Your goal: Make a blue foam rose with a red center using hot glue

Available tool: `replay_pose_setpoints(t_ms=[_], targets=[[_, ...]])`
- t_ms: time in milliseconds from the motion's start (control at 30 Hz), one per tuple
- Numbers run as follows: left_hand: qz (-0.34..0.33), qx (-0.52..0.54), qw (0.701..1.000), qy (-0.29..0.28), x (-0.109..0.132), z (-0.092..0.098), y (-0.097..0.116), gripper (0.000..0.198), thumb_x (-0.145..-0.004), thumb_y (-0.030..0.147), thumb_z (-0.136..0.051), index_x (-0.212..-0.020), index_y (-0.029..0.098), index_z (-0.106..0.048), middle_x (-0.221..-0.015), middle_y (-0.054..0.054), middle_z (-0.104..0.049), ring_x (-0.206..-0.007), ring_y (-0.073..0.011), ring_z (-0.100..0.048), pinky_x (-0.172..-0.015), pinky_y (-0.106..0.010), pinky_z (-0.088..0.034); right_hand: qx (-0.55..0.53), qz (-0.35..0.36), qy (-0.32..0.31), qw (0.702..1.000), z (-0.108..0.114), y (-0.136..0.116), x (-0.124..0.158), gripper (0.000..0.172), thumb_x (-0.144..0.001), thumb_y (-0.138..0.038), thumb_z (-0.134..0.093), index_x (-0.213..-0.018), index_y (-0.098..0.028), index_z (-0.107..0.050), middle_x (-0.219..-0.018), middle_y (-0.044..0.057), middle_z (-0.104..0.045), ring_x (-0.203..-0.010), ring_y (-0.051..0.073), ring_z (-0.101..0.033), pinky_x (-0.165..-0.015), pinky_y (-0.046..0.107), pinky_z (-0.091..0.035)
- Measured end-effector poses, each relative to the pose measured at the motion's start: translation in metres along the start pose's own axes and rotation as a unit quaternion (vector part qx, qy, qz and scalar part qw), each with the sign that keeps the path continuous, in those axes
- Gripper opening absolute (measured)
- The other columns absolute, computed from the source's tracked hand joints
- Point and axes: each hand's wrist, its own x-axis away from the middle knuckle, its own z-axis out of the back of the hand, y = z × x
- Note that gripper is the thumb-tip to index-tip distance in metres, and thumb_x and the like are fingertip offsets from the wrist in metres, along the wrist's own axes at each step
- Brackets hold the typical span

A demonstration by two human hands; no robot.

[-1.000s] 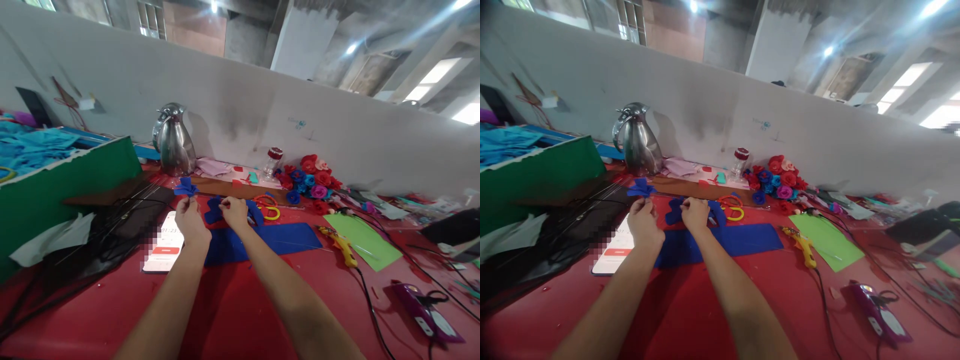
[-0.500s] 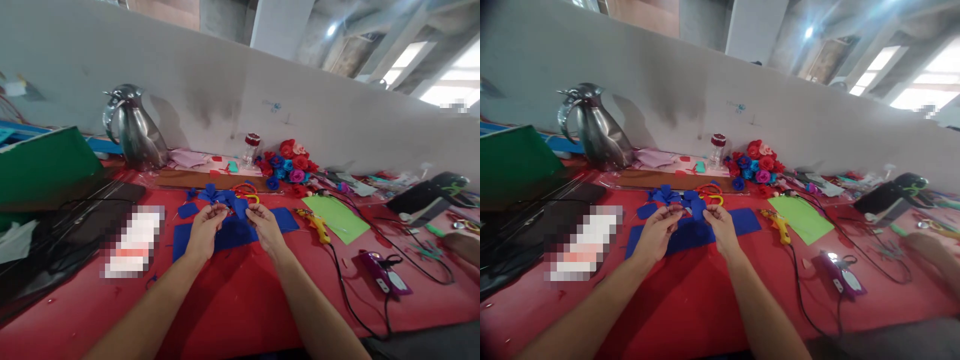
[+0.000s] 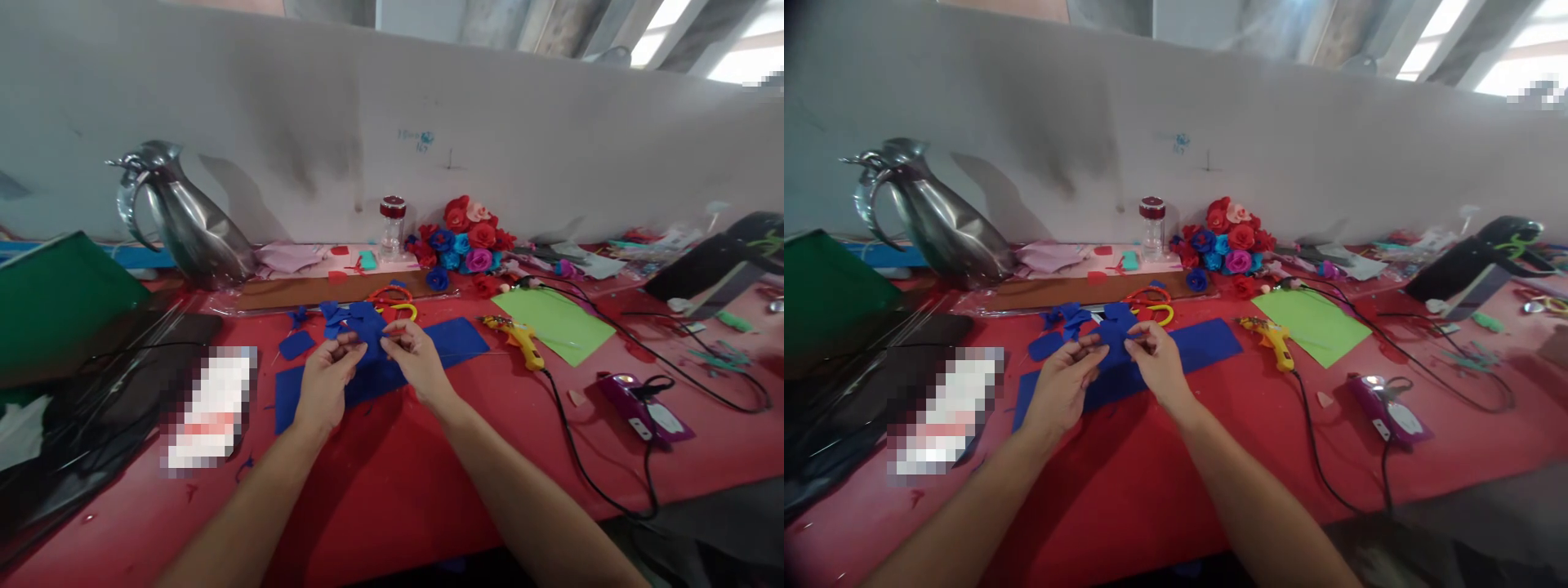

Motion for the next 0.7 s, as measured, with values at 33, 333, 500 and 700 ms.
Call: replay_pose_setpoints(t_ms=[33,333,500,700], targets=[[-0.001,-0.001,1.0,0.004,0.0,0.001,0.0,0.033,-0.05,0.023,-0.081,-0.078,0.014,-0.064,-0.058,0.006,-0.054,-0.043,-0.0028,-0.035,-0.042,-0.019,-0.021,0.021,0.013,0.007,1.0,-0.001,0.0,0.001,0.016,-0.071,-0.031,-0.06,-0.085,-0.022,-0.058,-0.07,-0.002,-0.06,-0.064,0.015,-0.056,-0.062,0.027,-0.045],[-0.014,-0.025,1.0,0.011,-0.001,0.003,-0.001,0.025,-0.053,0.025,-0.078,-0.073,0.014,-0.067,-0.05,0.006,-0.051,-0.039,-0.0033,-0.03,-0.039,-0.02,-0.016,0.2,0.114,0.019,0.973,-0.008,-0.007,0.013,0.013,-0.074,-0.025,-0.063,-0.085,-0.02,-0.07,-0.084,0.004,-0.071,-0.078,0.018,-0.063,-0.076,0.032,-0.05],[-0.01,-0.053,0.999,0.005,0.001,0.002,0.0,0.023,-0.053,0.025,-0.077,-0.072,0.015,-0.07,-0.05,0.004,-0.054,-0.04,-0.0045,-0.032,-0.04,-0.021,-0.018,0.16,0.095,0.01,0.982,-0.009,-0.002,0.014,0.018,-0.078,-0.027,-0.059,-0.088,-0.022,-0.073,-0.087,0.004,-0.074,-0.078,0.02,-0.067,-0.074,0.032,-0.052],[-0.022,-0.048,0.999,-0.002,-0.001,0.003,-0.003,0.024,-0.05,0.024,-0.079,-0.07,0.017,-0.07,-0.06,0.0,-0.063,-0.057,-0.0112,-0.053,-0.052,-0.022,-0.037,0.183,0.12,0.007,0.976,-0.007,-0.003,0.014,0.021,-0.078,-0.024,-0.055,-0.083,-0.022,-0.075,-0.081,0.005,-0.073,-0.073,0.019,-0.064,-0.069,0.03,-0.051]])
